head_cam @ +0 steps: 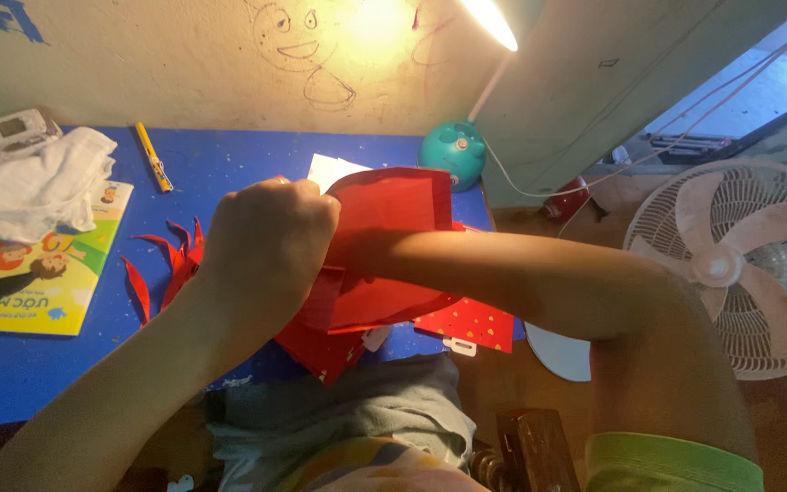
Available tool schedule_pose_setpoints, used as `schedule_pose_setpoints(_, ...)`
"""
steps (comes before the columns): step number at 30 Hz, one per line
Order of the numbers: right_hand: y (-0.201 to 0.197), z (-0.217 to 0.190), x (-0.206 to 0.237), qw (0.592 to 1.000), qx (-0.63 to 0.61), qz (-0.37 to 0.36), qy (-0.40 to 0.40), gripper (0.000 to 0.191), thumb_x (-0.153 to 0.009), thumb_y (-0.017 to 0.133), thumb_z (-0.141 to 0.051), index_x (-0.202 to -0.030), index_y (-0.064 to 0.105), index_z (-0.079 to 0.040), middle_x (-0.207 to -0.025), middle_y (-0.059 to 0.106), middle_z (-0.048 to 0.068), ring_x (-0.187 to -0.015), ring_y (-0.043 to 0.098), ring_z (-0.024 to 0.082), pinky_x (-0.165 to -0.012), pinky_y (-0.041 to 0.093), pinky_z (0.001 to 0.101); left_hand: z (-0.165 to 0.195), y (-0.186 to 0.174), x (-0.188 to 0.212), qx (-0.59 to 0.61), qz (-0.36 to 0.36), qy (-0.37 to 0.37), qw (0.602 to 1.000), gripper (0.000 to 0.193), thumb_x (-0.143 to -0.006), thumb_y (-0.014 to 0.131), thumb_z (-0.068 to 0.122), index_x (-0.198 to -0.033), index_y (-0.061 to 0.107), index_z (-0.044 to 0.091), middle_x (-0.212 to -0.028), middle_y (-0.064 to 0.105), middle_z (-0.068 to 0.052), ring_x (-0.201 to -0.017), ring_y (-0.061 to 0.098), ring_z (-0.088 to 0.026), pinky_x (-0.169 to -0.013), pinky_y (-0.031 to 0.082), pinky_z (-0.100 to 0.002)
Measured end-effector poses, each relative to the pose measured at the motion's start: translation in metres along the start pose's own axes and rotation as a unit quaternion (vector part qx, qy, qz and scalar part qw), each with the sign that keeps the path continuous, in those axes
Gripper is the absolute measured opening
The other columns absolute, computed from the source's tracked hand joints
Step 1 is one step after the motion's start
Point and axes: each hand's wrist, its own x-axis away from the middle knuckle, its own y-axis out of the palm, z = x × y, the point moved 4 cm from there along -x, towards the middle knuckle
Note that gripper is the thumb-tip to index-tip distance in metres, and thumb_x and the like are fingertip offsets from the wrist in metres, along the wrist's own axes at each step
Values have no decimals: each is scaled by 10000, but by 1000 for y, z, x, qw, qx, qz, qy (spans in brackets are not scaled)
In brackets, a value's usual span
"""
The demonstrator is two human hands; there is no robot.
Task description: The person ties red ribbons through pre-punched holes on red Valentine's Day cards. They thread the ribbon, pull it through, and tie a knot or bow on each card, then place the finished card on a stack.
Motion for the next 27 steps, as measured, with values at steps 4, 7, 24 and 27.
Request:
schedule_pose_setpoints(4, 2, 10, -12, 1000, 11, 3, 17, 211, -860, 648, -229, -1057, 701, -177, -1004, 739, 84, -861, 725, 280, -705, 563, 403, -1, 4, 5, 13, 22, 11, 1000, 69, -784, 652, 55, -745, 672, 108, -812, 686, -98, -810, 703, -318, -640, 566, -460)
schedule_pose_setpoints(7, 15, 6, -13, 1000, 0, -3, 16, 205, -861, 648, -222, -1053, 703, -177, -998, 738, 84, -861, 725, 280, -703, 562, 403, -2, 10, 8, 3, -29, -10, 1000, 76, -767, 649, 29, -755, 670, 101, -807, 682, -105, -805, 706, -311, -635, 576, -437)
schedule_pose_setpoints(24, 19, 33, 20, 997, -7, 47, 60, 173, -872, 645, -184, -1031, 714, -178, -964, 737, 84, -860, 726, 284, -690, 555, 402, 1, 9, 4, -44, 19, -16, 999, 90, -771, 693, 59, -720, 663, 127, -769, 681, -80, -767, 710, -264, -593, 565, -394)
schedule_pose_setpoints(27, 27, 40, 32, 996, -6, 55, 75, 168, -874, 645, -177, -1027, 716, -178, -958, 737, 84, -860, 726, 284, -688, 554, 402, -1, 10, -2, -90, 9, -40, 995, 95, -759, 711, 89, -697, 672, 150, -760, 686, -64, -756, 715, -249, -582, 564, -378)
